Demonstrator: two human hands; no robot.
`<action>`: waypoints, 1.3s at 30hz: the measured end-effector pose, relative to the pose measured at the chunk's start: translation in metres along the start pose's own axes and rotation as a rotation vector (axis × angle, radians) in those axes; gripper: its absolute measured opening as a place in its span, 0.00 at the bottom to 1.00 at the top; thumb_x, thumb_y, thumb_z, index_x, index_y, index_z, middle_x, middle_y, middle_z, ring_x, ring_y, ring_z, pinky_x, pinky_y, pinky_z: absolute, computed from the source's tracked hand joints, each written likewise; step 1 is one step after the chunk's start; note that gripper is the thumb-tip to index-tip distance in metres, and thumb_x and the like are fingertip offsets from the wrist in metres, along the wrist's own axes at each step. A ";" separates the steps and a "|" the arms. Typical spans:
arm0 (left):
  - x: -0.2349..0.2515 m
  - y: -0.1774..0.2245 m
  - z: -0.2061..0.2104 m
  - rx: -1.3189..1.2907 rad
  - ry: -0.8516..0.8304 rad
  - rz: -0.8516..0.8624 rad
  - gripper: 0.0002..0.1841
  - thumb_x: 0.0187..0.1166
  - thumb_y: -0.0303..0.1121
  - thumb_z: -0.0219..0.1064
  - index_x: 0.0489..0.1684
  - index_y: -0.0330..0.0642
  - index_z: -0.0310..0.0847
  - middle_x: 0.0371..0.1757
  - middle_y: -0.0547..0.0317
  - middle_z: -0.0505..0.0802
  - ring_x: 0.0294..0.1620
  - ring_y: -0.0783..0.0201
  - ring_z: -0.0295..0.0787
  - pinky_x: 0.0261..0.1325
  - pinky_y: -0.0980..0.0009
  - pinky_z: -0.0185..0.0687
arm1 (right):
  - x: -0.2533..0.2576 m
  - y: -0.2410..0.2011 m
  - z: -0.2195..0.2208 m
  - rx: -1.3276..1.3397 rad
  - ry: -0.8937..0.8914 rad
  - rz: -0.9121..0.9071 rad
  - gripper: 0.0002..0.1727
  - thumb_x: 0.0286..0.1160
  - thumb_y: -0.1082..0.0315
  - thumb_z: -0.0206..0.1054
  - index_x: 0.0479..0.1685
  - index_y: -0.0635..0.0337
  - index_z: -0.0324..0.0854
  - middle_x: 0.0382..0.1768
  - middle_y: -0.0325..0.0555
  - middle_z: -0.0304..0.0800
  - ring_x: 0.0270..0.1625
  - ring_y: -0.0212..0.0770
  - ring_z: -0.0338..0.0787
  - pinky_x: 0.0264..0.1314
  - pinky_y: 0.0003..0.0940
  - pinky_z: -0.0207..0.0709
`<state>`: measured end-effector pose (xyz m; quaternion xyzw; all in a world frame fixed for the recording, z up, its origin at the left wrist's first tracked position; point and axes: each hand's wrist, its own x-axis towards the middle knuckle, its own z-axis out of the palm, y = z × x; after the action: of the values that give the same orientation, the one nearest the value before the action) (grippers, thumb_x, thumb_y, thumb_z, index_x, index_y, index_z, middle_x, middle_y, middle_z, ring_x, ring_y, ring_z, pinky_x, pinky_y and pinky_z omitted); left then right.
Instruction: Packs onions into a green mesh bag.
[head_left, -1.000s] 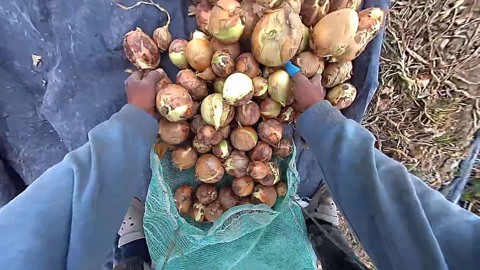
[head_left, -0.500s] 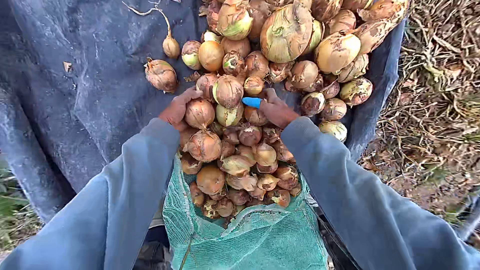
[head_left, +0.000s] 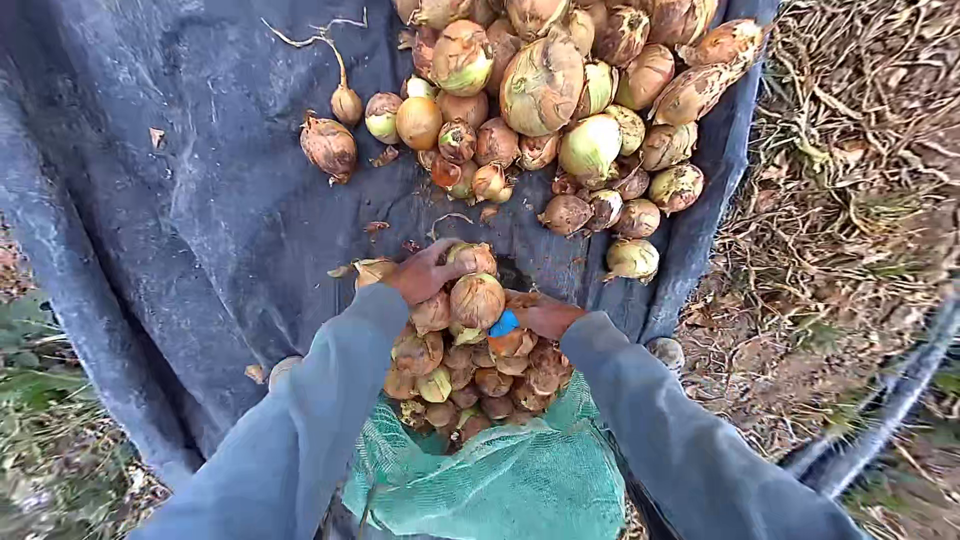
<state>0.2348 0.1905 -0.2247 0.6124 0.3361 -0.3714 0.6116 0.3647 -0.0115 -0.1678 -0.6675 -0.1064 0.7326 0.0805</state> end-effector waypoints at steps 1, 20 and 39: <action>-0.009 -0.001 0.013 0.054 -0.015 -0.002 0.35 0.82 0.59 0.66 0.89 0.64 0.64 0.71 0.45 0.88 0.72 0.46 0.86 0.74 0.36 0.76 | -0.010 0.013 0.016 0.000 -0.012 -0.010 0.22 0.87 0.58 0.62 0.72 0.58 0.82 0.64 0.59 0.89 0.70 0.54 0.85 0.76 0.60 0.72; -0.040 -0.019 0.069 0.440 0.800 0.000 0.36 0.76 0.49 0.74 0.84 0.49 0.71 0.83 0.33 0.73 0.83 0.30 0.67 0.77 0.31 0.67 | -0.011 0.030 0.090 -0.141 0.293 -0.043 0.54 0.67 0.51 0.80 0.96 0.34 0.51 0.84 0.63 0.66 0.65 0.67 0.87 0.59 0.68 0.84; -0.167 -0.069 0.153 0.465 -0.625 -0.099 0.37 0.84 0.41 0.68 0.95 0.53 0.57 0.98 0.46 0.50 0.97 0.42 0.46 0.92 0.41 0.50 | -0.076 0.098 0.186 -0.481 -0.499 -0.018 0.36 0.80 0.70 0.66 0.91 0.49 0.64 0.82 0.75 0.68 0.75 0.78 0.77 0.74 0.77 0.70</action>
<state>0.0854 0.0461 -0.1107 0.5749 0.0697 -0.6353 0.5109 0.1895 -0.1343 -0.1048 -0.4667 -0.2984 0.8264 -0.1011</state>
